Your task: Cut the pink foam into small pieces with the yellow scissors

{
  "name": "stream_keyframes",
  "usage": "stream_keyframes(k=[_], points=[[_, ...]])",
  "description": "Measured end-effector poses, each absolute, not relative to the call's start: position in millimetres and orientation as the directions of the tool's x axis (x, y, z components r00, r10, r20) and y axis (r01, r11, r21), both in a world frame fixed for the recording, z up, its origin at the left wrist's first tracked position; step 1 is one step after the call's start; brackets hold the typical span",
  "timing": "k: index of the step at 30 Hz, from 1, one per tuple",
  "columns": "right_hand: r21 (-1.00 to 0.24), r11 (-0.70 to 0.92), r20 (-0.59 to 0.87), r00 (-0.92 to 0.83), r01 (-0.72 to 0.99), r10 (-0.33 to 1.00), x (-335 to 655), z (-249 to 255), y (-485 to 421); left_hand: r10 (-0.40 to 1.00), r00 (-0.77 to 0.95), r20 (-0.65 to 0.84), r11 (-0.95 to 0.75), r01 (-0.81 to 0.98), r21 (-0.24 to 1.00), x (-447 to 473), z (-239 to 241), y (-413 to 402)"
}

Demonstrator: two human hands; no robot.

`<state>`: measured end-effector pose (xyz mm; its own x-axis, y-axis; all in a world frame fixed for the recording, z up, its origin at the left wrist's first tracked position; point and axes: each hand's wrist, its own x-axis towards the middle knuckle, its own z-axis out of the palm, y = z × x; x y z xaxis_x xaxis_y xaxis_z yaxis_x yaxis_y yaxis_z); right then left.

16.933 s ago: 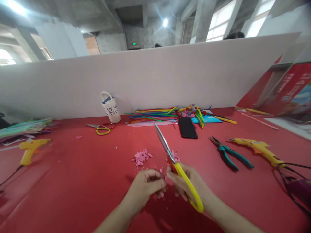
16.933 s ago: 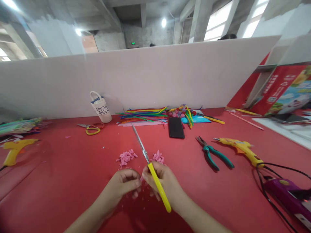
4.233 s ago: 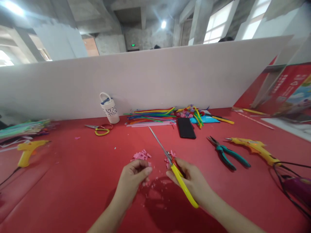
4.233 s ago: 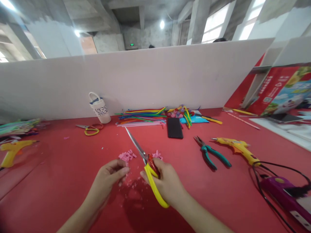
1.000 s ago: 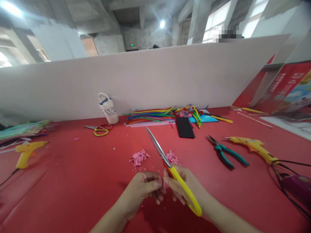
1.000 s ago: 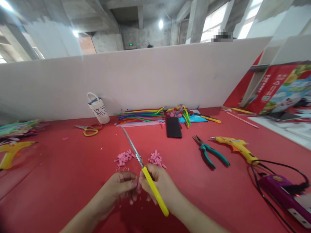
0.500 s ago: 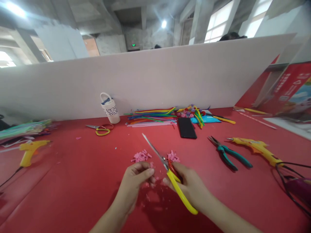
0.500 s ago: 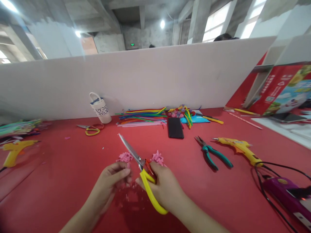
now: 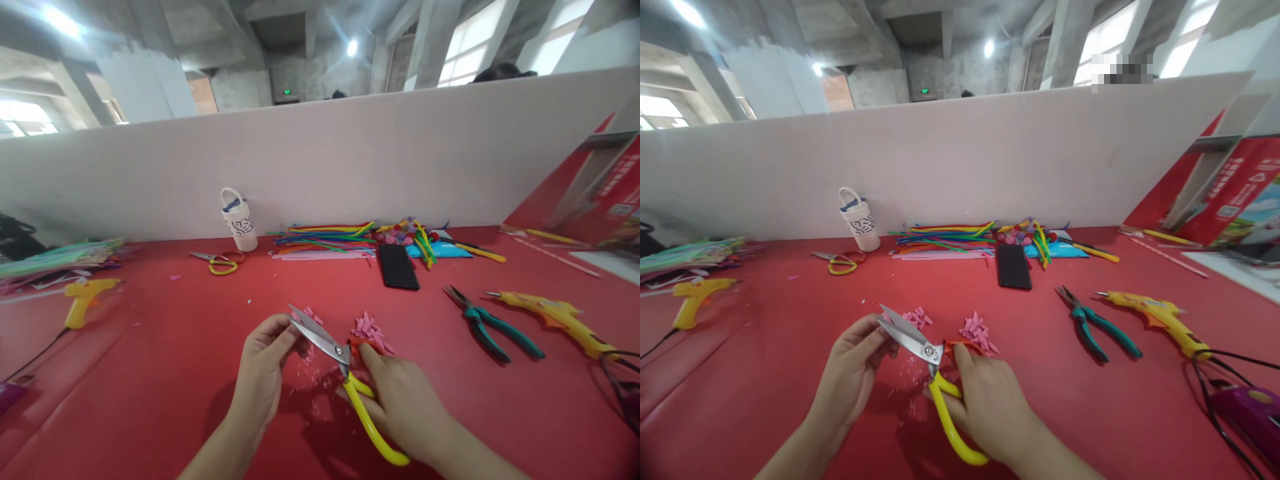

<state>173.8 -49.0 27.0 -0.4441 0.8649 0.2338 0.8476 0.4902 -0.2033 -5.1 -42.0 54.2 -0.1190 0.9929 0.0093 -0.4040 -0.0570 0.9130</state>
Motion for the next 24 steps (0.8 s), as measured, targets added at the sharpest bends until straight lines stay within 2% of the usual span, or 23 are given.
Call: stream_keyframes(k=[24], points=[[-0.139,0.511,0.285,-0.46,0.848,0.841,175.6,25.3,-48.6,0.992,-0.119,0.047,-0.09,-0.396,0.914,-4.9,55.3,-42.6]])
